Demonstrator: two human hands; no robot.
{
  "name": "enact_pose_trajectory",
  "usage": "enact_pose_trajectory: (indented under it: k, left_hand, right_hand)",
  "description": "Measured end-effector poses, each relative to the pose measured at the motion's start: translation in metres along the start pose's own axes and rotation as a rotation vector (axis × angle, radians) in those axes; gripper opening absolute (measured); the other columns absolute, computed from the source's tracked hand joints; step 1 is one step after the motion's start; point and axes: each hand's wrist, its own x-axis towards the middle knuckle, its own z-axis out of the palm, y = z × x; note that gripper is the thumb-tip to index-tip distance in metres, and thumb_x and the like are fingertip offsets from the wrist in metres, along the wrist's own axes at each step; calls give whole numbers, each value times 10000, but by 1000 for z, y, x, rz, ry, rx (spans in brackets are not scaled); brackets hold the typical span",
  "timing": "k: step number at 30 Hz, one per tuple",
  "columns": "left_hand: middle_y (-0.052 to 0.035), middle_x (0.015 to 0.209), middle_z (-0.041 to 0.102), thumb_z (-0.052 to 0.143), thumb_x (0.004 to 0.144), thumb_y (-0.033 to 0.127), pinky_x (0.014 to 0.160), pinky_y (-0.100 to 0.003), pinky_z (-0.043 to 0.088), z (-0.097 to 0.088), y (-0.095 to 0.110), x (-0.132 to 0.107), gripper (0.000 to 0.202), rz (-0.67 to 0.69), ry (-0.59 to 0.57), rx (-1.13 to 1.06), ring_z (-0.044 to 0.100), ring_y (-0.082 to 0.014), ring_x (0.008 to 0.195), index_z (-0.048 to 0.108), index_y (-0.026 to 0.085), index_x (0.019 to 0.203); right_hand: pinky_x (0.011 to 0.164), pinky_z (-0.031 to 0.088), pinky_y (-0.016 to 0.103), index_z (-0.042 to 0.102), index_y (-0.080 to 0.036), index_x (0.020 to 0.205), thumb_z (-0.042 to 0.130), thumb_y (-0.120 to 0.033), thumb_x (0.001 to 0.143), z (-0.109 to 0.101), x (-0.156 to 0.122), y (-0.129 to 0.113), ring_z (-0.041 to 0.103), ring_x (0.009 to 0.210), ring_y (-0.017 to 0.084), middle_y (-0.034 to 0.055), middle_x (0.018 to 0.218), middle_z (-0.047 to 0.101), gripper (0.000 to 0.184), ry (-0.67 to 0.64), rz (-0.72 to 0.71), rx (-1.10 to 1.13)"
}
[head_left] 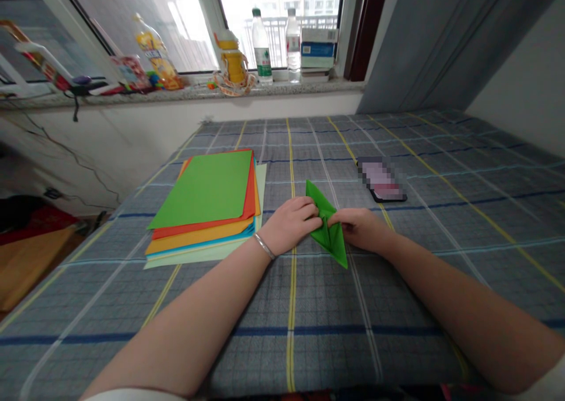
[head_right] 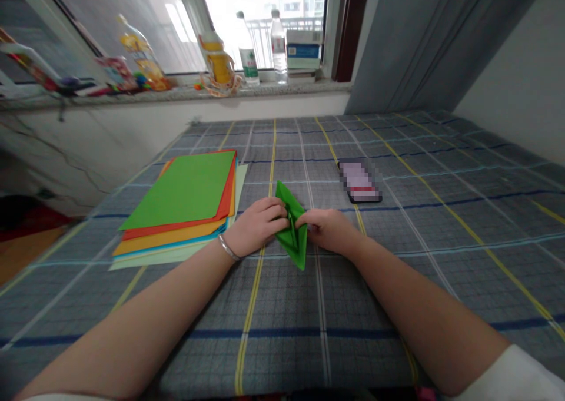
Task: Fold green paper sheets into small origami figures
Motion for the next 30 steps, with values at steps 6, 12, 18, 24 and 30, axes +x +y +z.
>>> enact_pose_trajectory:
  k: [6,12,18,24,30]
  left_hand:
    - [-60,932,617,509,871,75,1036,-435,449,3,-3,-2,170,-24,37,-218,410,-225,1281,639,182,897]
    - [-52,1053,652,570,809,69,1118,-494,358,-2,-4,-3,196,-30,33,-306,239,-265,1416,668,196,921]
    - [2,1014,695,562,847,145,1160,-529,228,-3,-3,-4,165,-48,-21,-166,357,-247,1360,684,238,909]
    - [7,954,709,558,860,194,1170,-509,193,0,-2,-3,138,-70,-91,-127,442,-230,1290,675,236,920]
    - [9,969,698,576,814,176,1171,-524,167,-2,-2,-3,140,-47,-113,-130,445,-240,1278,675,234,894]
  right_hand:
    - [679,438,226,665,-244,949,561,-146,795,0,-1,3,605,780,130,8,889,645,210,-43,-52,-36]
    - [608,396,218,698,-246,894,568,-208,824,-10,-4,-6,603,704,120,-1,805,664,152,32,-61,-163]
    - [667,429,226,701,-275,1000,560,-214,834,-10,-4,-6,651,770,135,-6,876,712,226,-20,-48,-194]
    - [713,448,236,701,-265,965,536,-149,801,-4,-1,2,659,798,146,-12,893,724,260,-82,2,-111]
    - [620,389,226,685,-246,908,529,-130,762,-5,-2,-2,597,670,128,-17,798,683,242,-89,21,-160]
